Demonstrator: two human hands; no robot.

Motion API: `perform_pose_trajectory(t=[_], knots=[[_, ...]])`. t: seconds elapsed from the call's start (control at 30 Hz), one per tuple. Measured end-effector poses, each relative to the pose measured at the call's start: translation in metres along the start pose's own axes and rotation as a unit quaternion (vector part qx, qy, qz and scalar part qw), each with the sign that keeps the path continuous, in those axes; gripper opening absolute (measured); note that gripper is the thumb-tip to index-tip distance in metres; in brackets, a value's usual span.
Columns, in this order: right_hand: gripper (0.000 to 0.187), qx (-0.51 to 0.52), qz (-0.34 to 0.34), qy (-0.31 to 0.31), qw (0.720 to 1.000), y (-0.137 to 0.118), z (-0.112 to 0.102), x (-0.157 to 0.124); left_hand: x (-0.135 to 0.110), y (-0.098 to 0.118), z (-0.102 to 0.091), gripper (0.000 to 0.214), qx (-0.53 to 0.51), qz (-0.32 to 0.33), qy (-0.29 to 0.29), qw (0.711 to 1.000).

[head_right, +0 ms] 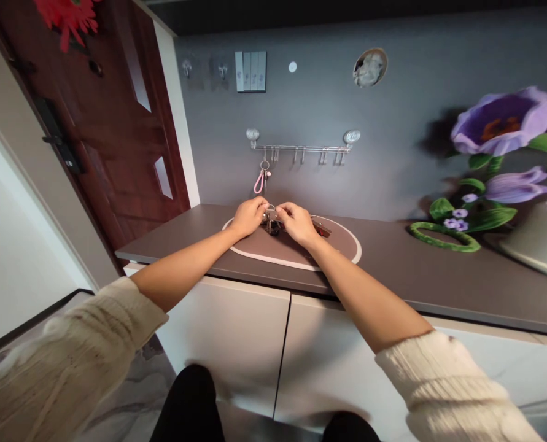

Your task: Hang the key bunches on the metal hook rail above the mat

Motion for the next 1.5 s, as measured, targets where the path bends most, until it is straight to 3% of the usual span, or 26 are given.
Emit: perform_pose_trajectory(t=[0.43, 0.63, 1.03, 1.5], knots=[[0.031, 0.157, 0.028, -0.034, 0.987, 0.012, 0.012, 0.005, 0.000, 0.002, 0.001, 0.019, -0.116, -0.025, 0.008, 0.993], [0.031, 0.178, 0.042, -0.014, 0.983, 0.011, 0.011, 0.006, -0.002, 0.003, 0.002, 0.021, -0.124, -0.007, 0.011, 0.992], [0.027, 0.134, 0.014, 0.085, 0.987, 0.010, -0.003, 0.012, 0.001, -0.005, 0.002, 0.032, -0.018, 0.001, 0.041, 0.999], [0.031, 0.121, 0.019, 0.114, 0.986, -0.004, -0.023, 0.044, 0.002, -0.016, 0.000, 0.032, 0.082, -0.069, 0.032, 0.994]])
Point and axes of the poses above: each hand's wrist, its own x-axis towards the middle knuckle, its own z-axis out of the palm, y = z × x, the point moved 4 cm from there along x, towards the middle knuckle, and after that the axes turned 4 degrees about -x, right-handed, at the moved point
